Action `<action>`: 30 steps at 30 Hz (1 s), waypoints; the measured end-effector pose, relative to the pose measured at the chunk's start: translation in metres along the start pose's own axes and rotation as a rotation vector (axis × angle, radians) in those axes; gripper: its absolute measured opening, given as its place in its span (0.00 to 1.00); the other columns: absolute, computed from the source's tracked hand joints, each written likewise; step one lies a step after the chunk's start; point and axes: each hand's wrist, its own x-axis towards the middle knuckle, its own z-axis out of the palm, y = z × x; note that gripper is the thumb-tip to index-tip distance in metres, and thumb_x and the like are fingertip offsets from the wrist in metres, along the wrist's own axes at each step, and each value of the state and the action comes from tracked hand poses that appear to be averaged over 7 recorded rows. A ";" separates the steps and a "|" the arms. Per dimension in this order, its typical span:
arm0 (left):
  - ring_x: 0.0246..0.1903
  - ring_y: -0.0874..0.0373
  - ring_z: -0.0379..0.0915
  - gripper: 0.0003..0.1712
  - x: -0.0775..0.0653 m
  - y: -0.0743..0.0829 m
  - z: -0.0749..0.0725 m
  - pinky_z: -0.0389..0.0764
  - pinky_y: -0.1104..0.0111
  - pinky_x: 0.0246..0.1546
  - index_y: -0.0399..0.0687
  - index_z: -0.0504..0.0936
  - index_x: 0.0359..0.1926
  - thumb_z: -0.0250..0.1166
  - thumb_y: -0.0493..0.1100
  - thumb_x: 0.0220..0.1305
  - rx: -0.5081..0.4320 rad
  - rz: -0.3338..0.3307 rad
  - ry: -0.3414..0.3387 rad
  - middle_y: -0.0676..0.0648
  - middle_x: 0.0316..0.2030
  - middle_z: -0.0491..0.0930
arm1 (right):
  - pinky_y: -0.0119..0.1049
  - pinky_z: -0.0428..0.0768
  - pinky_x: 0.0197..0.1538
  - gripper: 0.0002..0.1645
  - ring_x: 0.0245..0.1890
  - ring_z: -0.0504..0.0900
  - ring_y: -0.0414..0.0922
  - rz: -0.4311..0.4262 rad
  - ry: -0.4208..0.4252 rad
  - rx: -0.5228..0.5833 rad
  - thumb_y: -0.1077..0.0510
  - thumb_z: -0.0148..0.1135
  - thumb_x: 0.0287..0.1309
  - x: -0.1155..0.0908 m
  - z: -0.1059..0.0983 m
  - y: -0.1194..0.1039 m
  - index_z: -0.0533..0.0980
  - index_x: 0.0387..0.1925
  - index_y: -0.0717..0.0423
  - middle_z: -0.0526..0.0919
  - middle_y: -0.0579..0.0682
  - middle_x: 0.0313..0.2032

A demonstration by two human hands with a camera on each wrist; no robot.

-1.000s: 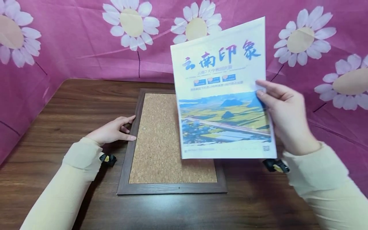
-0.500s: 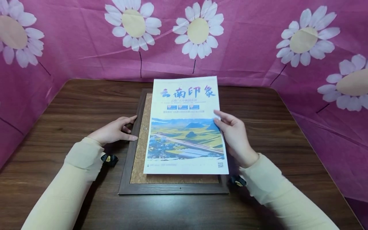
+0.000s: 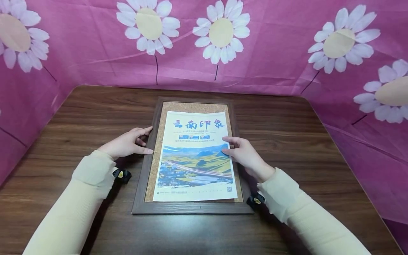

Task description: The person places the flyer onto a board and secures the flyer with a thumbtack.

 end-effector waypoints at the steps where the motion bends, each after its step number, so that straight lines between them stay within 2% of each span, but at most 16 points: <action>1: 0.57 0.40 0.73 0.52 0.000 0.000 0.000 0.79 0.57 0.53 0.39 0.46 0.78 0.69 0.44 0.64 0.002 0.001 0.001 0.29 0.72 0.52 | 0.30 0.83 0.45 0.34 0.39 0.82 0.34 0.000 0.002 -0.020 0.61 0.56 0.69 0.002 0.000 -0.001 0.60 0.72 0.63 0.76 0.66 0.57; 5: 0.57 0.40 0.72 0.52 -0.001 0.000 -0.001 0.79 0.57 0.53 0.39 0.46 0.78 0.69 0.44 0.64 0.003 0.004 0.007 0.29 0.71 0.53 | 0.31 0.83 0.46 0.33 0.39 0.82 0.36 0.000 0.010 -0.088 0.61 0.56 0.70 0.009 -0.001 -0.006 0.61 0.72 0.63 0.74 0.67 0.59; 10: 0.57 0.41 0.72 0.52 -0.001 0.001 -0.001 0.79 0.57 0.53 0.39 0.46 0.78 0.69 0.44 0.64 0.007 -0.006 0.011 0.30 0.71 0.53 | 0.32 0.82 0.47 0.32 0.44 0.80 0.43 -0.020 -0.006 -0.193 0.61 0.56 0.69 0.015 -0.002 -0.008 0.63 0.71 0.65 0.71 0.67 0.63; 13: 0.57 0.41 0.72 0.51 -0.002 0.002 -0.001 0.79 0.57 0.52 0.39 0.48 0.78 0.69 0.44 0.64 0.009 -0.013 0.015 0.30 0.71 0.54 | 0.34 0.79 0.47 0.31 0.48 0.75 0.49 -0.048 -0.014 -0.286 0.61 0.57 0.69 0.017 -0.001 -0.010 0.64 0.69 0.66 0.71 0.67 0.62; 16: 0.56 0.41 0.75 0.48 -0.005 0.005 -0.004 0.81 0.57 0.51 0.39 0.50 0.77 0.68 0.43 0.65 0.013 -0.008 0.021 0.30 0.70 0.58 | 0.41 0.75 0.50 0.30 0.51 0.73 0.54 -0.103 -0.001 -0.433 0.61 0.58 0.67 0.018 0.001 -0.012 0.66 0.68 0.67 0.73 0.67 0.62; 18: 0.51 0.42 0.79 0.46 -0.008 0.008 -0.010 0.82 0.57 0.50 0.39 0.51 0.77 0.66 0.43 0.67 0.017 -0.006 0.035 0.30 0.69 0.62 | 0.45 0.74 0.51 0.30 0.51 0.72 0.54 -0.142 0.006 -0.541 0.61 0.59 0.67 0.019 0.002 -0.014 0.68 0.67 0.67 0.74 0.66 0.61; 21: 0.43 0.45 0.83 0.42 -0.015 0.015 -0.023 0.84 0.55 0.48 0.39 0.52 0.77 0.62 0.44 0.70 0.030 -0.009 0.078 0.30 0.68 0.65 | 0.44 0.75 0.42 0.29 0.39 0.75 0.51 -0.183 -0.019 -0.684 0.60 0.61 0.65 0.020 0.000 -0.015 0.70 0.65 0.66 0.80 0.64 0.46; 24: 0.40 0.45 0.83 0.39 -0.022 0.019 -0.038 0.84 0.54 0.47 0.40 0.54 0.76 0.59 0.47 0.72 0.055 -0.018 0.131 0.31 0.67 0.66 | 0.38 0.68 0.32 0.28 0.28 0.68 0.46 -0.212 -0.068 -0.759 0.59 0.63 0.64 0.021 -0.004 -0.013 0.72 0.64 0.65 0.72 0.54 0.30; 26: 0.41 0.43 0.84 0.37 -0.026 0.021 -0.047 0.84 0.55 0.45 0.39 0.56 0.75 0.58 0.48 0.73 0.077 -0.015 0.159 0.31 0.67 0.67 | 0.36 0.66 0.31 0.28 0.28 0.66 0.44 -0.234 -0.089 -0.781 0.59 0.65 0.63 0.021 -0.007 -0.011 0.73 0.63 0.63 0.69 0.50 0.28; 30: 0.41 0.40 0.84 0.36 -0.032 0.020 -0.059 0.85 0.57 0.41 0.36 0.60 0.73 0.58 0.49 0.72 0.124 -0.006 0.201 0.29 0.63 0.70 | 0.37 0.66 0.34 0.28 0.33 0.66 0.46 -0.276 -0.084 -0.801 0.57 0.66 0.62 0.022 -0.012 -0.008 0.74 0.62 0.62 0.71 0.51 0.32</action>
